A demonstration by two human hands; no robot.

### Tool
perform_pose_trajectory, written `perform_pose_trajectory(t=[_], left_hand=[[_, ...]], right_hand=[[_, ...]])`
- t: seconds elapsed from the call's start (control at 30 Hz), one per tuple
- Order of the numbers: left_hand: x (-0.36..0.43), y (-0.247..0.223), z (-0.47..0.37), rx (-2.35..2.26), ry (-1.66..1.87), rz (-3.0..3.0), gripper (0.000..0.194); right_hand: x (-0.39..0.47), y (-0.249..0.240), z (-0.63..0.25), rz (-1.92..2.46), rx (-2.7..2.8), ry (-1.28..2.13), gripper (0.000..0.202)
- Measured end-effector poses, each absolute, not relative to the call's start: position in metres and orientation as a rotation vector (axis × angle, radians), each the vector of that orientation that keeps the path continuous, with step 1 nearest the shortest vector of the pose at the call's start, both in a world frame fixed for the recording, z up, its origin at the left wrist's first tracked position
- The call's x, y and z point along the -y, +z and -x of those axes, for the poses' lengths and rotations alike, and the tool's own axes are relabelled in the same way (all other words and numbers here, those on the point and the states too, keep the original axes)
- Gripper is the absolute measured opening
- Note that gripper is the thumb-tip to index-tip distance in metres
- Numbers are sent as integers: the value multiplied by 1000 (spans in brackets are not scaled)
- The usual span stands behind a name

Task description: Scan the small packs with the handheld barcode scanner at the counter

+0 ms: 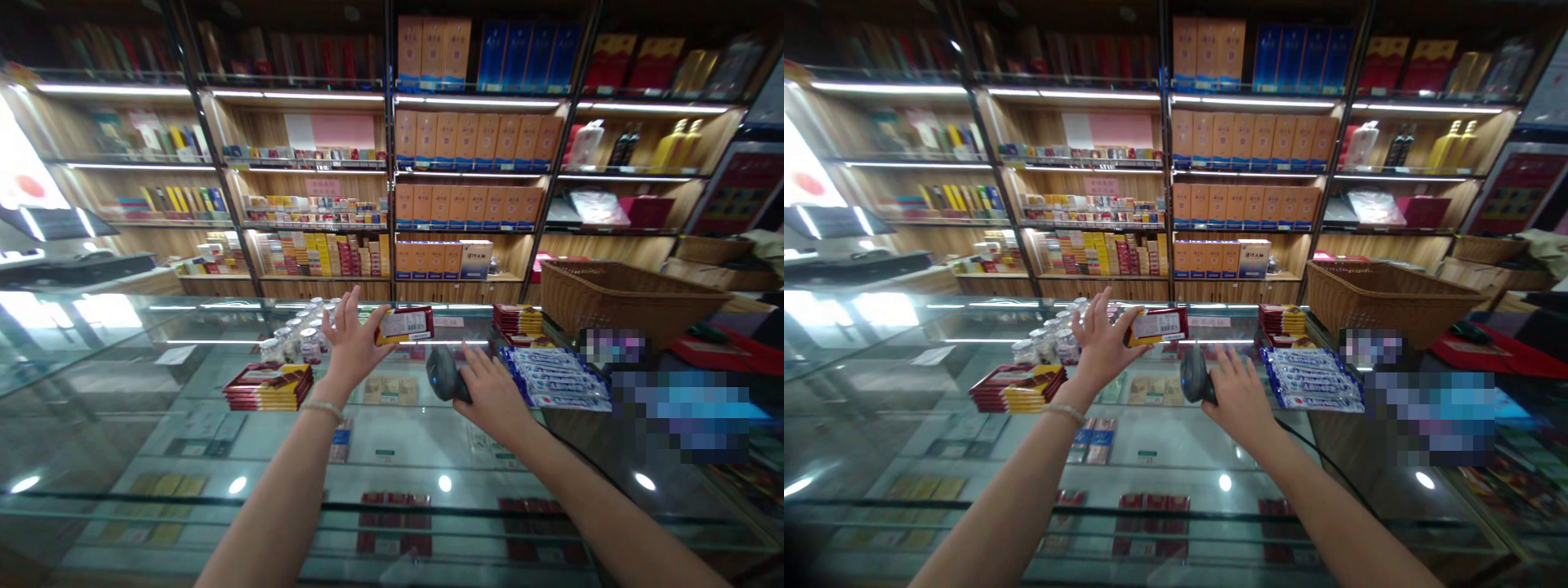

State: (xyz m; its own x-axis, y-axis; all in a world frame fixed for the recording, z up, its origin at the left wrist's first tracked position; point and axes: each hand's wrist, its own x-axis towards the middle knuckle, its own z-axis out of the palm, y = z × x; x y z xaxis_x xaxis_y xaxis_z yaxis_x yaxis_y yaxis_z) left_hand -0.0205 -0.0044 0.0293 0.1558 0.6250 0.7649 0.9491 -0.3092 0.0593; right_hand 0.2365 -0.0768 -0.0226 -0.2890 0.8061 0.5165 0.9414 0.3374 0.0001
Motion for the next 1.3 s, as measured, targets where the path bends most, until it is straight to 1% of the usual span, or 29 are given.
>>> perform_pose_trajectory(t=[0.23,0.4,0.47,0.6,0.63,0.67,0.73,0.83,0.93,1.03,1.17,1.23,1.3], left_hand=[[5,30,20,1507,-991,2003,70],[6,30,22,1486,-1006,2010,69],[7,31,22,1487,-1012,2018,70],[10,34,21,1504,-1040,2027,70],[10,35,21,1503,-1048,2027,69],[11,35,21,1498,-1055,2029,69],[11,35,20,1479,-1068,2038,70],[12,35,19,1447,-1090,2054,69],[13,36,20,1429,-1096,2065,68],[13,37,21,1415,-1079,2072,69],[15,37,20,1404,-1047,2086,69],[16,38,18,1389,-1034,2104,69],[16,38,17,1384,-1025,2130,69]], right_hand=[[79,-25,-233,1588,2310,-364,26],[85,-22,-232,1621,2393,-206,35],[87,-19,-234,1638,2432,-116,44],[85,-3,-243,1618,2493,60,77],[82,3,-246,1623,2473,79,82],[77,10,-248,1643,2427,70,81],[65,24,-250,1669,2261,-80,75],[43,40,-243,1597,2130,-313,77],[24,40,-231,1559,2055,-464,85],[15,28,-221,1510,1993,-531,86],[12,13,-220,1429,1936,-565,74],[14,11,-223,1402,1921,-562,66],[16,11,-227,1385,1922,-552,63]])
